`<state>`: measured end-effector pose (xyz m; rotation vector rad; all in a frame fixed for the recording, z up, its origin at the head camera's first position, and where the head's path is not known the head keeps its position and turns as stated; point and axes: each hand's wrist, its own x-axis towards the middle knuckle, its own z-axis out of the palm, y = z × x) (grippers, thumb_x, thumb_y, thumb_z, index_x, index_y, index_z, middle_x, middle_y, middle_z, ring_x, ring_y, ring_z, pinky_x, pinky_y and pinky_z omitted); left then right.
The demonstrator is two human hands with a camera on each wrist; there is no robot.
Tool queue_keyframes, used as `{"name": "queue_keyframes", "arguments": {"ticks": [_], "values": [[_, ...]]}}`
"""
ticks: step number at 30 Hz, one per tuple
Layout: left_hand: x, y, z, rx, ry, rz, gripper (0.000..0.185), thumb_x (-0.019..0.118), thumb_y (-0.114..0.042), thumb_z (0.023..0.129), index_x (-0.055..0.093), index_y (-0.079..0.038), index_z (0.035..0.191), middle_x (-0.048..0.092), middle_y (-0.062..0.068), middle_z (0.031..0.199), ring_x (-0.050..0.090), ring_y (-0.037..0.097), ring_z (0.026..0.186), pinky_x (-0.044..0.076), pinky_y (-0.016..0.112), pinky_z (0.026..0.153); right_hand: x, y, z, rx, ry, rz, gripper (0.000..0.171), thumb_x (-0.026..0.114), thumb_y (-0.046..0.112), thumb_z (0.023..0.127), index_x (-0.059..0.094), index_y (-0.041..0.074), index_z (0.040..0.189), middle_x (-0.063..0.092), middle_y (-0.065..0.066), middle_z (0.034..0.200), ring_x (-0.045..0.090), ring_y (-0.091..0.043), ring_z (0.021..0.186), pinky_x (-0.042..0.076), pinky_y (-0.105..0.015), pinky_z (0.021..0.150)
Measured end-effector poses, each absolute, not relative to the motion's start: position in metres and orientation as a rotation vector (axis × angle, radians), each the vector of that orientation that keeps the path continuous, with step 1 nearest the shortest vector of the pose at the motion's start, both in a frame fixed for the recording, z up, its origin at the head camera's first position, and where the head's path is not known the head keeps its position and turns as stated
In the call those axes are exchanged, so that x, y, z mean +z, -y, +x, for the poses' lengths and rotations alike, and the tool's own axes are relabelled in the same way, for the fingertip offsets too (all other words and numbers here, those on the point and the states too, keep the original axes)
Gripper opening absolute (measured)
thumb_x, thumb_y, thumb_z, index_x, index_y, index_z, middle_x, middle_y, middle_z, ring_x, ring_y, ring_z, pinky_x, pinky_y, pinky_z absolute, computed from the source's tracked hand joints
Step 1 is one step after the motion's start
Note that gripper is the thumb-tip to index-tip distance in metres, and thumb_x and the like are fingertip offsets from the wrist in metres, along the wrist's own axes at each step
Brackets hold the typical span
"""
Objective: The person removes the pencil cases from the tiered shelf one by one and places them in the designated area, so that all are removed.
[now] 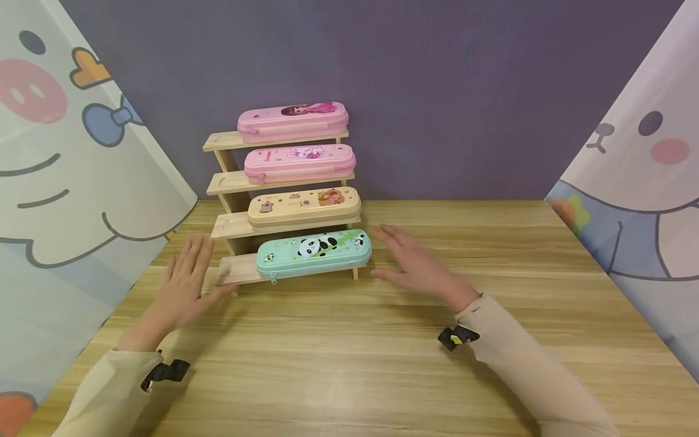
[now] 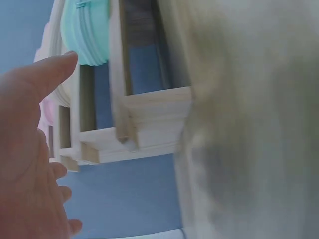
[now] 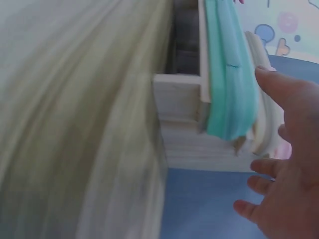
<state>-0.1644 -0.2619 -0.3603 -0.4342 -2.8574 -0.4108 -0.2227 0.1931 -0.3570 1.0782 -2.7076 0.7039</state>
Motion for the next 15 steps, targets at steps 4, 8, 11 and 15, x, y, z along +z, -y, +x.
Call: {"name": "queue_keyframes", "arguments": {"ticks": [4,8,11,15], "values": [[-0.369,0.266,-0.164,-0.531,2.832,-0.455,0.095,0.063,-0.042,0.097,0.002,-0.006,0.16,0.004,0.032,0.16,0.009,0.058,0.141,0.014,0.074,0.106,-0.363,-0.183,-0.228,0.809,2.679,1.103,0.08,0.072,0.033,0.093,0.029,0.008,0.156,0.028,-0.02,0.158,0.025,-0.042,0.143,0.026,-0.062,0.11],[-0.375,0.269,-0.163,-0.645,2.853,-0.453,0.089,0.06,-0.037,0.1,0.005,0.0,0.159,0.012,0.036,0.157,0.018,0.062,0.136,0.018,0.074,0.104,-0.367,-0.176,-0.234,0.903,2.675,1.109,0.081,0.072,0.032,0.093,0.028,0.009,0.156,0.028,-0.018,0.159,0.024,-0.039,0.144,0.025,-0.062,0.11],[-0.379,0.271,-0.164,-0.739,2.883,-0.457,0.082,0.059,-0.036,0.101,0.013,0.003,0.157,0.016,0.034,0.157,0.019,0.058,0.138,0.02,0.073,0.104,-0.368,-0.172,-0.237,0.945,2.671,1.112,0.081,0.073,0.03,0.092,0.028,0.01,0.157,0.029,-0.019,0.158,0.025,-0.04,0.144,0.025,-0.062,0.11],[-0.382,0.275,-0.166,-0.861,2.862,-0.5,0.068,0.059,-0.029,0.102,0.029,0.003,0.154,0.022,0.031,0.157,0.021,0.055,0.139,0.022,0.073,0.104,-0.37,-0.168,-0.242,1.005,2.659,1.128,0.08,0.073,0.027,0.092,0.029,0.009,0.156,0.03,-0.019,0.157,0.027,-0.039,0.143,0.025,-0.062,0.11]]}}
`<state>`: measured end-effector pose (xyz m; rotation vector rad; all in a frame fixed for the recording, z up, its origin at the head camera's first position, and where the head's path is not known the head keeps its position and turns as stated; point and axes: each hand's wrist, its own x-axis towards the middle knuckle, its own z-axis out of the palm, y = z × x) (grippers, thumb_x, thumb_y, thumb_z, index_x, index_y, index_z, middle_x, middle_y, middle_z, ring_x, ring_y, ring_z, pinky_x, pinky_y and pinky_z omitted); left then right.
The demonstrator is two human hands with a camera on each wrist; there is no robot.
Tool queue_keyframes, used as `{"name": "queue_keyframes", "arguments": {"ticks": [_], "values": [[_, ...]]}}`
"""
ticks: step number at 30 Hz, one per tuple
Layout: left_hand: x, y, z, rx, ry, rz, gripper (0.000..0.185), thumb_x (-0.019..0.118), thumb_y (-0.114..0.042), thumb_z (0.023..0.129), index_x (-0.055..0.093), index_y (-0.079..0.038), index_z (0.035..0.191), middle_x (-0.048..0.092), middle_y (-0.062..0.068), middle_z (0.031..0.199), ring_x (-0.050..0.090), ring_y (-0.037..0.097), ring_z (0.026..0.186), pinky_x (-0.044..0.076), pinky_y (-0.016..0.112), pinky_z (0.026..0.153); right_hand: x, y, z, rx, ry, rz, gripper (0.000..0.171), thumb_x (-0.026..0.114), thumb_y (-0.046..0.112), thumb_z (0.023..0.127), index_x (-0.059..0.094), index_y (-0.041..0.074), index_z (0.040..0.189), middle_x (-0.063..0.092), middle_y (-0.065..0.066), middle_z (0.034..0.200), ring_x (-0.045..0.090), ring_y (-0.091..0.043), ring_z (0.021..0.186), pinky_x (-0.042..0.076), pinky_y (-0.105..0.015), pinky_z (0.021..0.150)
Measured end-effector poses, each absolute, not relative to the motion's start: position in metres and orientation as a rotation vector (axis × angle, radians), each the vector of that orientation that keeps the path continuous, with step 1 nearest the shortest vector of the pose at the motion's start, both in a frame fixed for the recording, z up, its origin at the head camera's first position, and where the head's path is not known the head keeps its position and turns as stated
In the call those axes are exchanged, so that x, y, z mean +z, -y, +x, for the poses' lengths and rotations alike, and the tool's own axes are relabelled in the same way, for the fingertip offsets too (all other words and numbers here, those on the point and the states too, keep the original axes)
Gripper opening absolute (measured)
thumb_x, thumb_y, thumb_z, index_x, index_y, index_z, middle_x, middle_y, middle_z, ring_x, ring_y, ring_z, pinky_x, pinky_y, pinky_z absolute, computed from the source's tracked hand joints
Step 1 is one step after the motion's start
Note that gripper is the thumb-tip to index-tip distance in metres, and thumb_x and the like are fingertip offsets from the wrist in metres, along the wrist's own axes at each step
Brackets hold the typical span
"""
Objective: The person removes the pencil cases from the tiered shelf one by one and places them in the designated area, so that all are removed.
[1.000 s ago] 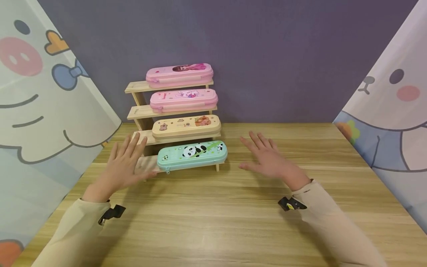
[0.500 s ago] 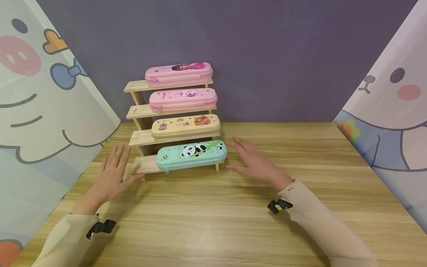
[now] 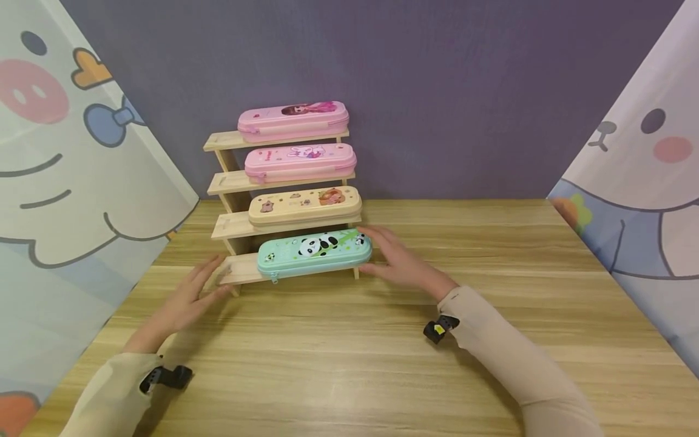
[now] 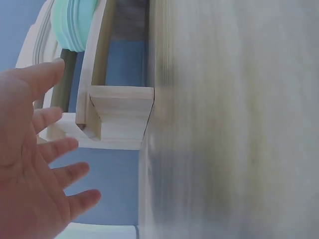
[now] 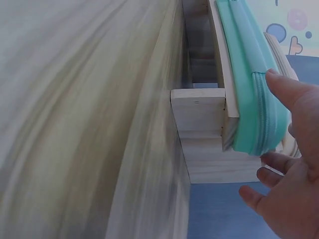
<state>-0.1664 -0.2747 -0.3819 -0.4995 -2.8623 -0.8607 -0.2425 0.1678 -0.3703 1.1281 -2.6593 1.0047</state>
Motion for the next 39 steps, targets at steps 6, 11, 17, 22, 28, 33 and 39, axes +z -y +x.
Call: {"name": "queue_keyframes", "arguments": {"ticks": [6,11,17,22,28,33,39], "values": [[-0.384,0.279,-0.172,-0.908,2.832,-0.581,0.047,0.058,-0.021,0.103,0.049,0.004,0.141,0.029,0.031,0.154,0.027,0.054,0.138,0.025,0.071,0.104,-0.374,-0.162,-0.25,1.112,2.655,1.132,0.07,0.07,0.025,0.095,0.035,0.007,0.153,0.033,-0.02,0.155,0.031,-0.039,0.141,0.027,-0.059,0.111],[-0.384,0.281,-0.174,-0.935,2.847,-0.61,0.044,0.059,-0.017,0.102,0.051,0.007,0.138,0.029,0.033,0.153,0.026,0.054,0.138,0.024,0.07,0.105,-0.375,-0.162,-0.254,1.238,2.662,1.116,0.064,0.072,0.02,0.094,0.041,0.006,0.149,0.033,-0.021,0.155,0.033,-0.041,0.139,0.029,-0.06,0.109],[-0.384,0.283,-0.178,-1.033,2.839,-0.636,0.036,0.056,-0.012,0.103,0.053,0.006,0.134,0.025,0.035,0.154,0.02,0.056,0.139,0.021,0.071,0.105,-0.374,-0.166,-0.26,1.397,2.638,1.122,0.053,0.077,0.01,0.088,0.05,0.004,0.133,0.036,-0.024,0.153,0.044,-0.041,0.13,0.041,-0.056,0.101],[-0.384,0.284,-0.179,-1.09,2.865,-0.638,0.035,0.054,-0.01,0.103,0.052,0.007,0.134,0.021,0.036,0.154,0.016,0.057,0.14,0.018,0.071,0.106,-0.372,-0.172,-0.266,1.492,2.596,1.202,0.048,0.082,0.003,0.081,0.056,-0.001,0.122,0.044,-0.028,0.143,0.049,-0.04,0.124,0.049,-0.05,0.093],[-0.383,0.284,-0.18,-1.088,2.872,-0.656,0.036,0.054,-0.011,0.104,0.052,0.009,0.133,0.021,0.037,0.154,0.017,0.057,0.14,0.019,0.071,0.106,-0.37,-0.179,-0.274,1.597,2.583,1.303,0.045,0.083,-0.002,0.078,0.059,0.0,0.116,0.042,-0.027,0.148,0.047,-0.041,0.127,0.049,-0.052,0.091],[-0.38,0.283,-0.181,-1.093,2.888,-0.64,0.034,0.054,-0.012,0.104,0.053,0.008,0.131,0.02,0.037,0.154,0.016,0.057,0.14,0.018,0.071,0.106,-0.372,-0.18,-0.277,1.682,2.487,1.351,0.042,0.084,-0.01,0.071,0.059,-0.004,0.105,0.047,-0.033,0.139,0.051,-0.042,0.122,0.049,-0.048,0.094],[-0.38,0.284,-0.182,-1.117,2.895,-0.624,0.034,0.055,-0.012,0.103,0.053,0.006,0.132,0.02,0.034,0.156,0.015,0.055,0.141,0.018,0.072,0.105,-0.373,-0.191,-0.274,1.741,2.428,1.306,0.041,0.087,-0.014,0.063,0.062,-0.005,0.095,0.055,-0.032,0.128,0.057,-0.02,0.115,0.05,-0.029,0.093]]}}
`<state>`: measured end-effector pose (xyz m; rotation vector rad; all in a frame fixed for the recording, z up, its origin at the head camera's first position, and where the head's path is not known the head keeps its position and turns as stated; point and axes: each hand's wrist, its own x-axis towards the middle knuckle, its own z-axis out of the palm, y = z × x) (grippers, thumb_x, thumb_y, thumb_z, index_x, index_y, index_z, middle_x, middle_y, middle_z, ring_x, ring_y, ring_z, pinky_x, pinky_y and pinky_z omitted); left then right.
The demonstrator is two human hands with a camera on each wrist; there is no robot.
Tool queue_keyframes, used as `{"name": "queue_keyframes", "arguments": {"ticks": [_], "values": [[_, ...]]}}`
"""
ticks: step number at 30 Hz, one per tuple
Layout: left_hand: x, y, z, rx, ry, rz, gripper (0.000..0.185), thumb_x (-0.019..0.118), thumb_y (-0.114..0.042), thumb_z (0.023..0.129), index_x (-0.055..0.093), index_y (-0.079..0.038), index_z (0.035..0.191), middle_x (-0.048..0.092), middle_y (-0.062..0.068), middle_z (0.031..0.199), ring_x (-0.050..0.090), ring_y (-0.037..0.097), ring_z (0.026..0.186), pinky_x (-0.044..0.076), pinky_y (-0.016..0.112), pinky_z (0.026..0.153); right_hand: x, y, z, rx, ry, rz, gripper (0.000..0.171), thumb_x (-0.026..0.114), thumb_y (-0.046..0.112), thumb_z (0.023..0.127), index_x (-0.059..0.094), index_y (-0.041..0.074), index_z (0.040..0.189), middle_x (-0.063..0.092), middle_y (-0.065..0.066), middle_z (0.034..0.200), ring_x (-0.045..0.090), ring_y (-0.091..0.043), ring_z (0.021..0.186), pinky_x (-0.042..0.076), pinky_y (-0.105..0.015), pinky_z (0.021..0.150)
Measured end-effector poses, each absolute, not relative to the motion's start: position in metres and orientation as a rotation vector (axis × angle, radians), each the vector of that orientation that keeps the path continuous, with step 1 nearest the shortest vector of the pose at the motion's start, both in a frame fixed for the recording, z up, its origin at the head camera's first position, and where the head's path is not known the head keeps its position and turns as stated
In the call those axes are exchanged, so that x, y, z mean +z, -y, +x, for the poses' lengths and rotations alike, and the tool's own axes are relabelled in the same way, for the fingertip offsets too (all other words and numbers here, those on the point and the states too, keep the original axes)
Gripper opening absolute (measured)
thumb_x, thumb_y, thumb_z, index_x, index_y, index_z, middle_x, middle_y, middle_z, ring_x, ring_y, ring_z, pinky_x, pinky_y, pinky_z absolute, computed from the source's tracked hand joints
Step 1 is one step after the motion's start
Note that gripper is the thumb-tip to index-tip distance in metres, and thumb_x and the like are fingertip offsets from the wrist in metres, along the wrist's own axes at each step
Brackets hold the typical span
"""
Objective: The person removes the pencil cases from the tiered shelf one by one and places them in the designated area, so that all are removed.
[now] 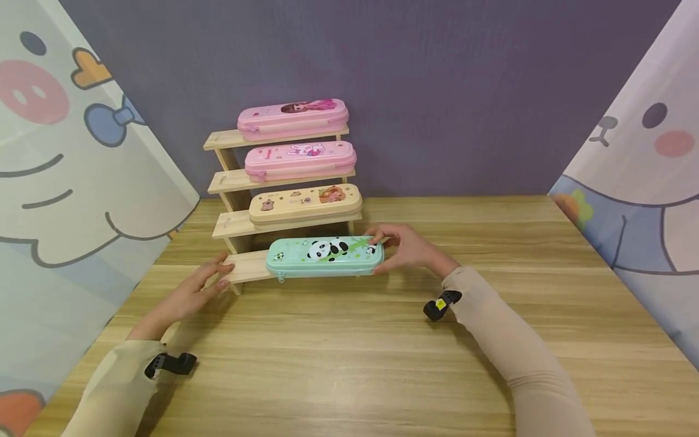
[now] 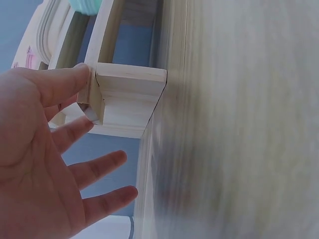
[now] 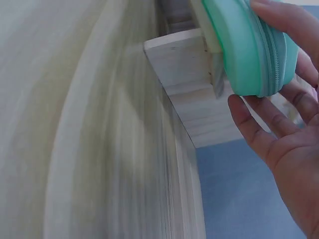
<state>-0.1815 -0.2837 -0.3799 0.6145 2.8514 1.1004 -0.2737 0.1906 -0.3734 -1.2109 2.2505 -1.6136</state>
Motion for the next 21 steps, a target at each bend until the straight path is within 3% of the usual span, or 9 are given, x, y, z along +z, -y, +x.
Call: {"name": "queue_keyframes", "arguments": {"ticks": [3,8,21], "values": [[-0.381,0.286,-0.182,1.129,-2.832,0.618,0.035,0.056,-0.011,0.103,0.054,0.006,0.133,0.02,0.033,0.156,0.016,0.056,0.14,0.02,0.073,0.104,-0.373,-0.201,-0.27,-1.678,-2.227,-1.205,0.042,0.086,-0.017,0.06,0.063,-0.007,0.094,0.06,-0.02,0.124,0.058,-0.012,0.111,0.05,-0.026,0.091],[-0.381,0.289,-0.184,1.188,-2.799,0.625,0.035,0.059,-0.009,0.101,0.055,0.005,0.132,0.022,0.033,0.155,0.019,0.055,0.139,0.024,0.073,0.102,-0.373,-0.222,-0.266,-1.767,-2.195,-1.268,0.046,0.083,-0.024,0.057,0.064,-0.006,0.095,0.061,0.001,0.12,0.058,-0.012,0.11,0.05,-0.025,0.089],[-0.384,0.297,-0.188,1.188,-2.754,0.587,0.041,0.057,-0.016,0.103,0.053,0.003,0.139,0.017,0.03,0.158,0.035,0.054,0.132,0.032,0.069,0.101,-0.357,-0.276,-0.244,-1.816,-2.121,-1.428,0.055,0.077,-0.032,0.054,0.065,-0.002,0.098,0.062,-0.002,0.122,0.059,-0.014,0.109,0.05,-0.023,0.086]]}}
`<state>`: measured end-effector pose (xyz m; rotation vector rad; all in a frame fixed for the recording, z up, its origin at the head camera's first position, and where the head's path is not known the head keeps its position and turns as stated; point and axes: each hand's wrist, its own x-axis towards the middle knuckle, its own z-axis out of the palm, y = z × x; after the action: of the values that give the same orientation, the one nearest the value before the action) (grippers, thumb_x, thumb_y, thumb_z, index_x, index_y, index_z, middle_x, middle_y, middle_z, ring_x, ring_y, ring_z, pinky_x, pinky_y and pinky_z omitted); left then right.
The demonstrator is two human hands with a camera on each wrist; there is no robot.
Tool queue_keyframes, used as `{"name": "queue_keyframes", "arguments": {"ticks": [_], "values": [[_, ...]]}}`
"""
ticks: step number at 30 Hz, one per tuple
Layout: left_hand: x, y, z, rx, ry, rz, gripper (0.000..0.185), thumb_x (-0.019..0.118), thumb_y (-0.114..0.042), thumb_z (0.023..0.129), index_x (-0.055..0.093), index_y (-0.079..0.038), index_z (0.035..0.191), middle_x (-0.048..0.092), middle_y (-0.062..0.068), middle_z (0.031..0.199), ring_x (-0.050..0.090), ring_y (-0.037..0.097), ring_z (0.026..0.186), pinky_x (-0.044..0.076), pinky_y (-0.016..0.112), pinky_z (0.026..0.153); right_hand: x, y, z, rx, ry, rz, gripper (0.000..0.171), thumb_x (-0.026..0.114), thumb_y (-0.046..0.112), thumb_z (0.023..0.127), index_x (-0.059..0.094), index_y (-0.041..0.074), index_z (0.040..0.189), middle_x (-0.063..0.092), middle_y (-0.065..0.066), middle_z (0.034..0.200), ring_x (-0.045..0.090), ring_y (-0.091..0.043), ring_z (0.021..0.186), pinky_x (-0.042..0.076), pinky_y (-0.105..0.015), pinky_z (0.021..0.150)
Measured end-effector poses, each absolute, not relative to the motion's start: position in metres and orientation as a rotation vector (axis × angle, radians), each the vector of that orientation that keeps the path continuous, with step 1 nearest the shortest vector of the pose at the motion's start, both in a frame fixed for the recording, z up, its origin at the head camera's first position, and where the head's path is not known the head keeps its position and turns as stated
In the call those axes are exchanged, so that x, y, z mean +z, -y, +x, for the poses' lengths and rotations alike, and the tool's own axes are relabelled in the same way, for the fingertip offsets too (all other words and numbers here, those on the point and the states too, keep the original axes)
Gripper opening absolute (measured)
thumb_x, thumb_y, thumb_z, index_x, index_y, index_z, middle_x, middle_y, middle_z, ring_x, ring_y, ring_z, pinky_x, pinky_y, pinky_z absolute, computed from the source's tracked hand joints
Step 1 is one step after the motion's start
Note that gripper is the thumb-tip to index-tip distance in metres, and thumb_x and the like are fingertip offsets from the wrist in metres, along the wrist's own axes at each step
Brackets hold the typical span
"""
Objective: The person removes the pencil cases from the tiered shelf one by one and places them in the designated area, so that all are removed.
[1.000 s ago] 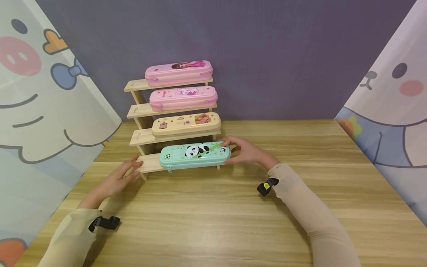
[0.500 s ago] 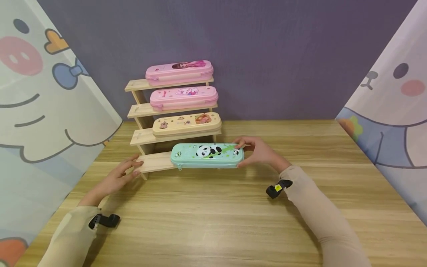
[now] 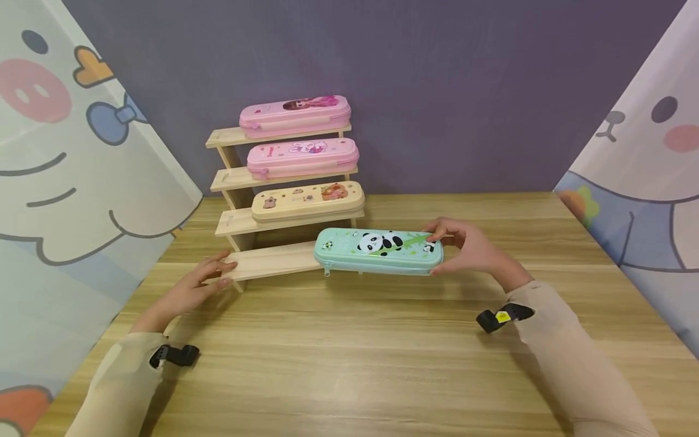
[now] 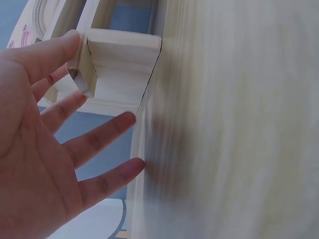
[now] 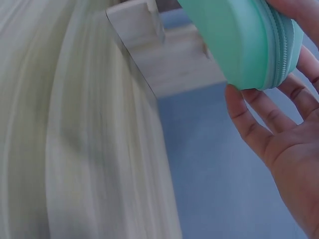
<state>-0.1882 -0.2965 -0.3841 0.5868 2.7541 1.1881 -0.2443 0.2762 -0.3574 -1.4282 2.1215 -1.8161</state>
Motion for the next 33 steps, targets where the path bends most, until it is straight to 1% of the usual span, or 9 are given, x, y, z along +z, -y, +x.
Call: {"name": "queue_keyframes", "arguments": {"ticks": [7,13,17,26,33], "values": [[-0.383,0.296,-0.192,1.171,-2.798,0.686,0.035,0.06,-0.009,0.1,0.058,0.005,0.132,0.026,0.031,0.154,0.034,0.05,0.134,0.037,0.062,0.099,-0.352,-0.308,-0.233,-1.82,-2.144,-1.438,0.058,0.076,-0.034,0.053,0.066,-0.005,0.102,0.062,-0.004,0.124,0.056,-0.013,0.114,0.048,-0.02,0.09],[-0.381,0.295,-0.193,1.14,-2.815,0.696,0.033,0.061,-0.008,0.099,0.06,0.005,0.13,0.03,0.03,0.153,0.045,0.046,0.126,0.042,0.057,0.096,-0.351,-0.335,-0.222,-1.842,-2.21,-1.391,0.056,0.075,-0.035,0.051,0.064,-0.006,0.098,0.062,-0.005,0.121,0.058,-0.013,0.111,0.048,-0.018,0.088],[-0.379,0.294,-0.192,1.14,-2.816,0.695,0.032,0.061,-0.007,0.099,0.06,0.005,0.129,0.03,0.03,0.153,0.048,0.045,0.123,0.044,0.056,0.094,-0.351,-0.346,-0.221,-1.837,-2.231,-1.392,0.054,0.075,-0.035,0.05,0.063,-0.008,0.095,0.063,-0.006,0.12,0.06,-0.012,0.109,0.048,-0.017,0.087],[-0.379,0.294,-0.192,1.14,-2.801,0.663,0.031,0.061,-0.009,0.1,0.06,0.005,0.128,0.029,0.03,0.153,0.048,0.047,0.122,0.044,0.057,0.093,-0.352,-0.357,-0.22,-1.875,-2.309,-1.391,0.054,0.077,-0.035,0.047,0.063,-0.01,0.093,0.065,-0.007,0.116,0.059,-0.013,0.108,0.048,-0.015,0.084],[-0.377,0.293,-0.191,1.144,-2.801,0.651,0.03,0.06,-0.009,0.1,0.061,0.004,0.127,0.028,0.029,0.154,0.046,0.046,0.123,0.043,0.057,0.093,-0.353,-0.348,-0.219,-1.915,-2.525,-1.258,0.052,0.076,-0.036,0.046,0.062,-0.01,0.089,0.065,-0.005,0.103,0.058,-0.012,0.103,0.047,-0.013,0.085]]}}
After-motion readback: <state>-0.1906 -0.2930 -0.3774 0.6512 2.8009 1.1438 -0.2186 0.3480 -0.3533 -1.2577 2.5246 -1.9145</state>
